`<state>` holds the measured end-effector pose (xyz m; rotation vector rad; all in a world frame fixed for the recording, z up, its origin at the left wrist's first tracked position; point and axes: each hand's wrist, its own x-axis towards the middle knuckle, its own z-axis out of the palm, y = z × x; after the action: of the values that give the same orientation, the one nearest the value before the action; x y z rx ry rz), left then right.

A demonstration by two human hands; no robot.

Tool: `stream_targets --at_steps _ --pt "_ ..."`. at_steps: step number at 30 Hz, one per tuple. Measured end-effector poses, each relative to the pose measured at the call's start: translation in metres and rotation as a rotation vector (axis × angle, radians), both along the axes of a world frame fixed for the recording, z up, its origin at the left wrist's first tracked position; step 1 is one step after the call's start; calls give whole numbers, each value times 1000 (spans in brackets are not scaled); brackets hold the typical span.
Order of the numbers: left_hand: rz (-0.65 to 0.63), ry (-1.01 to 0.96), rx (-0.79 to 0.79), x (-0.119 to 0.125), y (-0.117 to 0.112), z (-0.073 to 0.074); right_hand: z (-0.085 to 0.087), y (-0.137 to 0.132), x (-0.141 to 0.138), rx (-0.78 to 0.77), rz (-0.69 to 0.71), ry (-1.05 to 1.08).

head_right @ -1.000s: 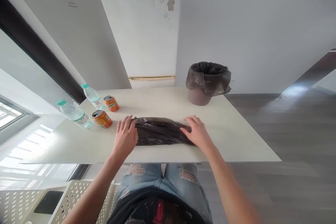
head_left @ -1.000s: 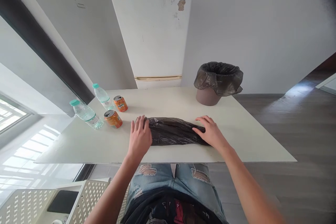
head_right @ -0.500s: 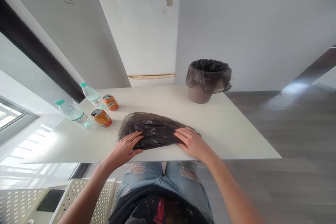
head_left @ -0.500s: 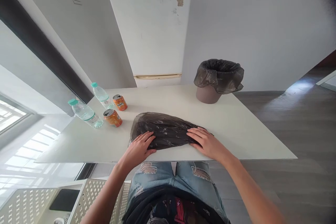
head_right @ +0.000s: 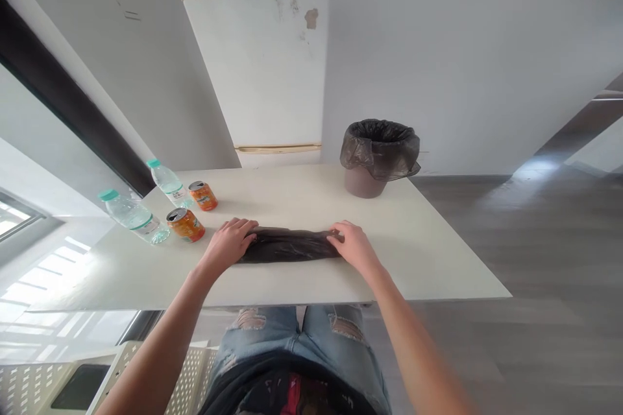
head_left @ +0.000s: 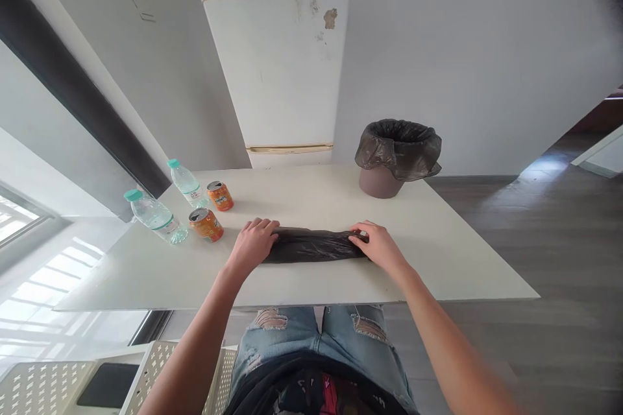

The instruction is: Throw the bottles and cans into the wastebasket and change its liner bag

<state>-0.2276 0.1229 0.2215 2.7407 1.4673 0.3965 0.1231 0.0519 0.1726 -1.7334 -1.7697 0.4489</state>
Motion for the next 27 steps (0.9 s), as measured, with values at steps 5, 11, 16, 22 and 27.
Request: stream_targets --at_steps 5,11,16,22,27 --pt "-333 -57 119 27 -15 -20 5 8 -6 -59 -19 -66" --pt "-303 129 47 47 5 -57 26 -1 -54 288 185 -314" --pt "-321 178 97 48 8 -59 4 5 -105 120 408 -362" --pt "-248 210 44 26 7 -59 -20 20 -77 -9 354 -416" --pt "-166 237 23 -4 9 -62 -24 16 -22 -37 155 -558"
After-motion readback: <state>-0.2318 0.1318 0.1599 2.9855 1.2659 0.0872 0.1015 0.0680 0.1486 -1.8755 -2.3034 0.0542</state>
